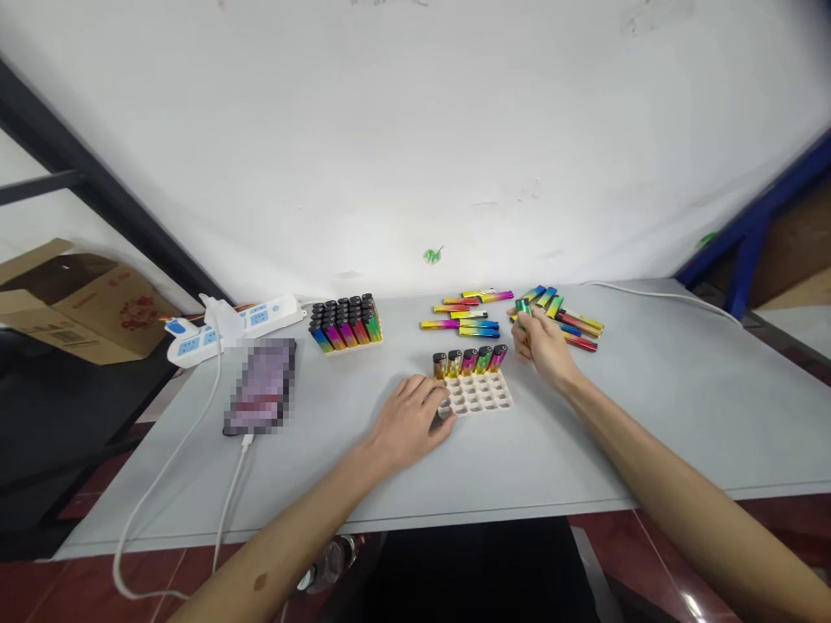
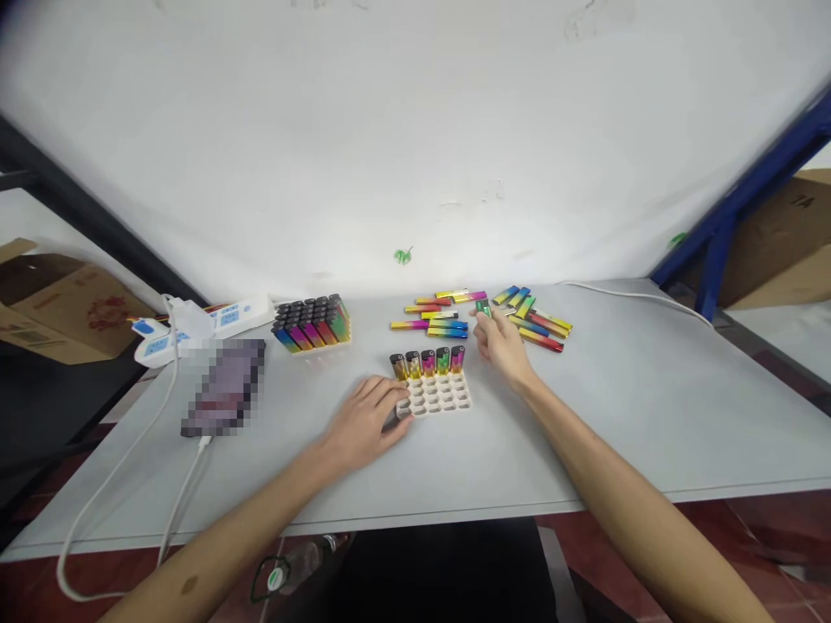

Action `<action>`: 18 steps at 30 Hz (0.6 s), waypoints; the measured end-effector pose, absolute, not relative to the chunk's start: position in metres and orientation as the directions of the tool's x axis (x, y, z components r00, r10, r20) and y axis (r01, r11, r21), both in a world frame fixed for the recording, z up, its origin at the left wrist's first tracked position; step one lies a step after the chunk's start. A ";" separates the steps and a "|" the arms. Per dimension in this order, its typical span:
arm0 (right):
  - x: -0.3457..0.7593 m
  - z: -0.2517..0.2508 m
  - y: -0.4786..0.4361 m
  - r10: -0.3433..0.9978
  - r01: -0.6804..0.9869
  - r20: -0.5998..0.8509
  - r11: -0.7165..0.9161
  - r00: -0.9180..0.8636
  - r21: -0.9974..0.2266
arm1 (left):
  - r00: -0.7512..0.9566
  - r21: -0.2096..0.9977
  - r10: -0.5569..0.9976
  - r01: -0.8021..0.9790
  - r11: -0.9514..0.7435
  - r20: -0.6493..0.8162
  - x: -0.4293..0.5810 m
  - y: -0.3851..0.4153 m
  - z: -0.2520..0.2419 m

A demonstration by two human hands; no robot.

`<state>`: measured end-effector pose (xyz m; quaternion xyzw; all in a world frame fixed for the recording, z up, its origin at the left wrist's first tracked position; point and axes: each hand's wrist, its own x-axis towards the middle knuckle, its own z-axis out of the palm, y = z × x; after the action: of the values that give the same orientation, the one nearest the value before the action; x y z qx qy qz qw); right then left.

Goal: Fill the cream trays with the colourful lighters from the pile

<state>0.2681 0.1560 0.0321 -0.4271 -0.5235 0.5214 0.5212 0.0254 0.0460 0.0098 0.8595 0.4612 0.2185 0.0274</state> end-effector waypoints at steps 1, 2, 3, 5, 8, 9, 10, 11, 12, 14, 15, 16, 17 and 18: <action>0.267 0.029 0.153 0.992 -0.097 0.069 0.059 -0.106 -0.994 | 0.478 0.251 0.805 0.780 -0.573 0.350 0.025 0.046 0.010; 0.266 0.027 0.151 0.992 -0.094 0.044 0.033 -0.118 -0.995 | 0.478 0.252 0.805 0.780 -0.573 0.351 0.025 0.046 0.011; 0.267 0.025 0.149 0.992 -0.089 0.025 0.014 -0.126 -0.996 | 0.477 0.256 0.806 0.779 -0.572 0.351 0.025 0.047 0.011; 0.268 0.023 0.146 0.992 -0.072 0.010 0.000 -0.128 -0.997 | 0.470 0.269 0.811 0.778 -0.567 0.350 0.025 0.047 0.011; 0.270 0.022 0.144 0.993 -0.060 0.024 0.018 -0.112 -0.998 | 0.448 0.303 0.825 0.778 -0.550 0.345 0.025 0.048 0.012; 0.270 0.022 0.144 0.994 -0.068 0.029 0.022 -0.108 -0.997 | 0.443 0.314 0.828 0.777 -0.546 0.344 0.025 0.048 0.012; 0.270 0.022 0.143 0.994 -0.081 0.030 0.021 -0.105 -0.996 | 0.440 0.322 0.829 0.775 -0.544 0.344 0.025 0.048 0.011; 0.270 0.022 0.143 0.994 -0.096 0.027 0.017 -0.103 -0.995 | 0.438 0.328 0.830 0.772 -0.544 0.345 0.025 0.048 0.011; 0.269 0.022 0.143 0.994 -0.105 0.020 0.009 -0.103 -0.994 | 0.435 0.333 0.830 0.770 -0.544 0.348 0.025 0.048 0.011; 0.268 0.021 0.143 0.994 -0.110 0.000 -0.012 -0.107 -0.994 | 0.429 0.342 0.833 0.769 -0.540 0.350 0.025 0.048 0.011; 0.268 0.021 0.143 0.994 -0.111 -0.006 -0.018 -0.108 -0.994 | 0.427 0.346 0.835 0.769 -0.537 0.347 0.025 0.048 0.011; 0.268 0.021 0.143 0.994 -0.116 -0.009 -0.021 -0.108 -0.993 | 0.425 0.350 0.838 0.770 -0.534 0.343 0.025 0.048 0.011; 0.268 0.021 0.143 0.994 -0.126 -0.008 -0.021 -0.105 -0.992 | 0.424 0.353 0.840 0.770 -0.531 0.338 0.025 0.047 0.012; 0.268 0.022 0.143 0.995 -0.141 -0.007 -0.021 -0.102 -0.990 | 0.425 0.356 0.842 0.770 -0.530 0.333 0.025 0.047 0.012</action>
<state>0.2683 0.1430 0.0215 -0.4407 -0.4843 0.5625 0.5048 0.0246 0.0474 0.0116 0.8409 0.4791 0.2405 0.0747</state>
